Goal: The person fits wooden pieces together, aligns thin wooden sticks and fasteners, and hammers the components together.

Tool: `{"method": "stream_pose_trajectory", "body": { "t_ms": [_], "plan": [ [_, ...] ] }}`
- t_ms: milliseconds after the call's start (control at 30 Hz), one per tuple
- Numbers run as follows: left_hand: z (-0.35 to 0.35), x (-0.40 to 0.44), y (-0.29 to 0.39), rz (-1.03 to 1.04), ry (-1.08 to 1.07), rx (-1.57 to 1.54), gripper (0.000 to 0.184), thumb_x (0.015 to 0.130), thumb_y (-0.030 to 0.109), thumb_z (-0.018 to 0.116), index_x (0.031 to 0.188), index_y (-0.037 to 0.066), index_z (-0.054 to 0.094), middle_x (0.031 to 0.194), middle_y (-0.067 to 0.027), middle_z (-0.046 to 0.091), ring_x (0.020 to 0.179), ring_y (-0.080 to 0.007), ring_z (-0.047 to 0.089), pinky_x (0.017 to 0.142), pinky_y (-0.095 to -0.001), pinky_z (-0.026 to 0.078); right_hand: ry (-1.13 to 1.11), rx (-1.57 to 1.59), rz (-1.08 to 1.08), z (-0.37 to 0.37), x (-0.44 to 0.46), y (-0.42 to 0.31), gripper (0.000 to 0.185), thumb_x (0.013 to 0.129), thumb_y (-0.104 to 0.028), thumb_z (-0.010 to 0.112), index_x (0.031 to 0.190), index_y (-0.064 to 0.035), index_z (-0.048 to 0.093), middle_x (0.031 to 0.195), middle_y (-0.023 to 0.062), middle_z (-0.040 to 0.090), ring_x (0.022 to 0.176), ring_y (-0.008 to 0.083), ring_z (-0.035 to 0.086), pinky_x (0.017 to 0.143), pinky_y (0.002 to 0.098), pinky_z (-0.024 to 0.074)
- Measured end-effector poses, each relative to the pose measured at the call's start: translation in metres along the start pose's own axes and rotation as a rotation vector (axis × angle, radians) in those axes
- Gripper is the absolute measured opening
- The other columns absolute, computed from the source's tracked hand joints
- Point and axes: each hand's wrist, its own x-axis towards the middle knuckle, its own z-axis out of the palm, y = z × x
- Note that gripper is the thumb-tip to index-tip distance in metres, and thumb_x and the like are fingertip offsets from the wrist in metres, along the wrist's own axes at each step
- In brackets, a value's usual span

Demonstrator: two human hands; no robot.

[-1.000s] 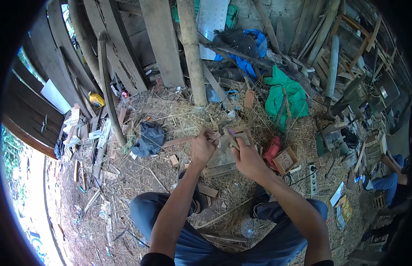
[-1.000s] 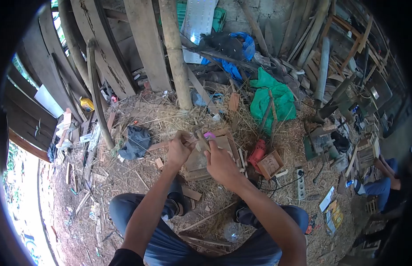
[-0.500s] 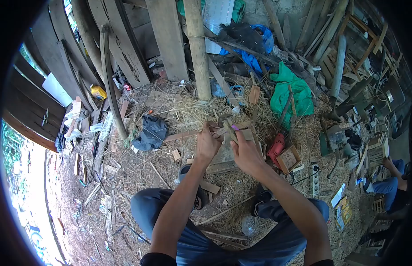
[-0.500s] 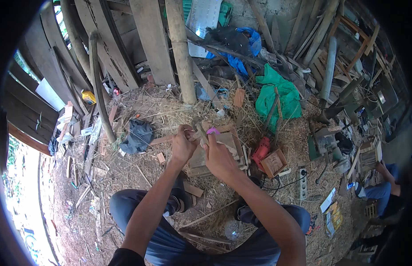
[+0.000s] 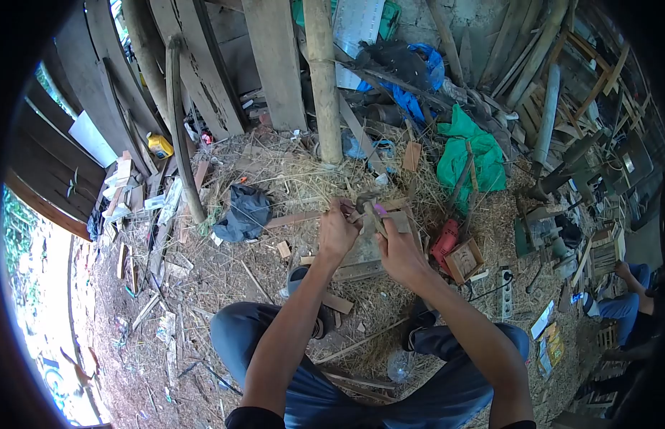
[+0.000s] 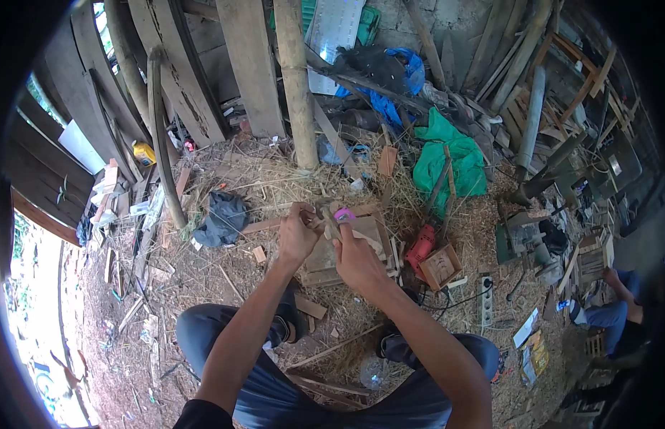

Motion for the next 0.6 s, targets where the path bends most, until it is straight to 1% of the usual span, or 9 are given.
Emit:
{"method": "stream_pose_trajectory", "body": {
  "t_ms": [33, 100, 267, 333, 400, 433, 500, 567, 600],
  "plan": [
    [0.002, 0.001, -0.002, 0.005, 0.011, -0.028, 0.041, 0.066, 0.004, 0.077, 0.099, 0.001, 0.052, 0.077, -0.0124, 0.067, 0.072, -0.0243, 0.067, 0.065, -0.0335, 0.052, 0.002, -0.001, -0.002, -0.002, 0.000, -0.002, 0.034, 0.097, -0.017, 0.045, 0.123, 0.0023, 0.034, 0.071, 0.0302, 0.059, 0.069, 0.0501, 0.058, 0.059, 0.0555, 0.0425],
    [0.003, 0.002, -0.005, 0.026, 0.015, -0.026, 0.041, 0.066, 0.004, 0.077, 0.099, 0.001, 0.052, 0.077, -0.0122, 0.067, 0.072, -0.0243, 0.067, 0.065, -0.0335, 0.052, -0.050, 0.040, 0.103, -0.007, -0.002, -0.009, 0.033, 0.097, -0.017, 0.044, 0.122, 0.0023, 0.034, 0.073, 0.0302, 0.060, 0.070, 0.0502, 0.058, 0.059, 0.0559, 0.0426],
    [0.004, 0.001, -0.006, 0.064, 0.031, -0.007, 0.041, 0.067, 0.005, 0.077, 0.099, 0.001, 0.052, 0.077, -0.0120, 0.067, 0.071, -0.0240, 0.067, 0.064, -0.0333, 0.052, -0.031, 0.014, 0.086, -0.007, -0.002, -0.008, 0.033, 0.097, -0.016, 0.044, 0.121, 0.0024, 0.034, 0.074, 0.0307, 0.060, 0.070, 0.0504, 0.058, 0.060, 0.0561, 0.0427],
    [0.004, 0.002, -0.006, 0.000, 0.001, -0.025, 0.040, 0.068, 0.006, 0.077, 0.099, 0.001, 0.052, 0.078, -0.0120, 0.067, 0.070, -0.0242, 0.067, 0.064, -0.0330, 0.053, -0.040, 0.012, 0.072, -0.006, 0.000, -0.006, 0.032, 0.096, -0.016, 0.045, 0.121, 0.0022, 0.034, 0.074, 0.0309, 0.060, 0.070, 0.0505, 0.058, 0.060, 0.0562, 0.0427],
    [0.005, 0.003, -0.007, 0.032, 0.019, -0.011, 0.040, 0.068, 0.006, 0.077, 0.099, 0.001, 0.052, 0.078, -0.0123, 0.067, 0.071, -0.0247, 0.068, 0.065, -0.0331, 0.053, 0.094, -0.008, -0.051, -0.004, -0.002, -0.005, 0.031, 0.096, -0.015, 0.046, 0.119, 0.0023, 0.036, 0.074, 0.0311, 0.059, 0.070, 0.0506, 0.058, 0.060, 0.0561, 0.0429],
    [0.007, 0.003, -0.008, 0.060, 0.037, 0.001, 0.040, 0.068, 0.007, 0.076, 0.099, 0.001, 0.052, 0.078, -0.0125, 0.067, 0.071, -0.0251, 0.068, 0.065, -0.0332, 0.053, 0.095, -0.009, -0.049, -0.004, -0.002, -0.004, 0.031, 0.096, -0.015, 0.046, 0.119, 0.0023, 0.036, 0.074, 0.0311, 0.059, 0.070, 0.0506, 0.058, 0.060, 0.0561, 0.0429],
    [0.006, 0.003, -0.008, 0.044, 0.019, -0.015, 0.040, 0.069, 0.008, 0.076, 0.100, 0.001, 0.053, 0.078, -0.0127, 0.067, 0.073, -0.0256, 0.068, 0.066, -0.0332, 0.053, 0.006, -0.015, -0.002, -0.005, -0.002, -0.005, 0.028, 0.095, -0.013, 0.047, 0.115, 0.0028, 0.038, 0.072, 0.0306, 0.059, 0.070, 0.0500, 0.058, 0.059, 0.0557, 0.0432],
    [0.004, 0.004, -0.007, 0.027, 0.006, -0.025, 0.040, 0.069, 0.009, 0.076, 0.100, 0.001, 0.053, 0.079, -0.0129, 0.067, 0.074, -0.0260, 0.069, 0.066, -0.0332, 0.053, 0.024, -0.020, -0.017, -0.006, -0.001, -0.006, 0.027, 0.095, -0.013, 0.047, 0.114, 0.0031, 0.038, 0.072, 0.0304, 0.059, 0.070, 0.0497, 0.058, 0.059, 0.0555, 0.0433],
    [0.003, 0.003, -0.004, 0.045, 0.004, -0.018, 0.040, 0.068, 0.006, 0.075, 0.100, 0.000, 0.052, 0.081, -0.0151, 0.066, 0.075, -0.0296, 0.068, 0.068, -0.0354, 0.053, 0.045, -0.022, -0.027, -0.006, -0.001, -0.007, 0.025, 0.094, -0.012, 0.048, 0.112, 0.0033, 0.039, 0.071, 0.0302, 0.059, 0.070, 0.0494, 0.058, 0.059, 0.0553, 0.0434]
  ]
}}
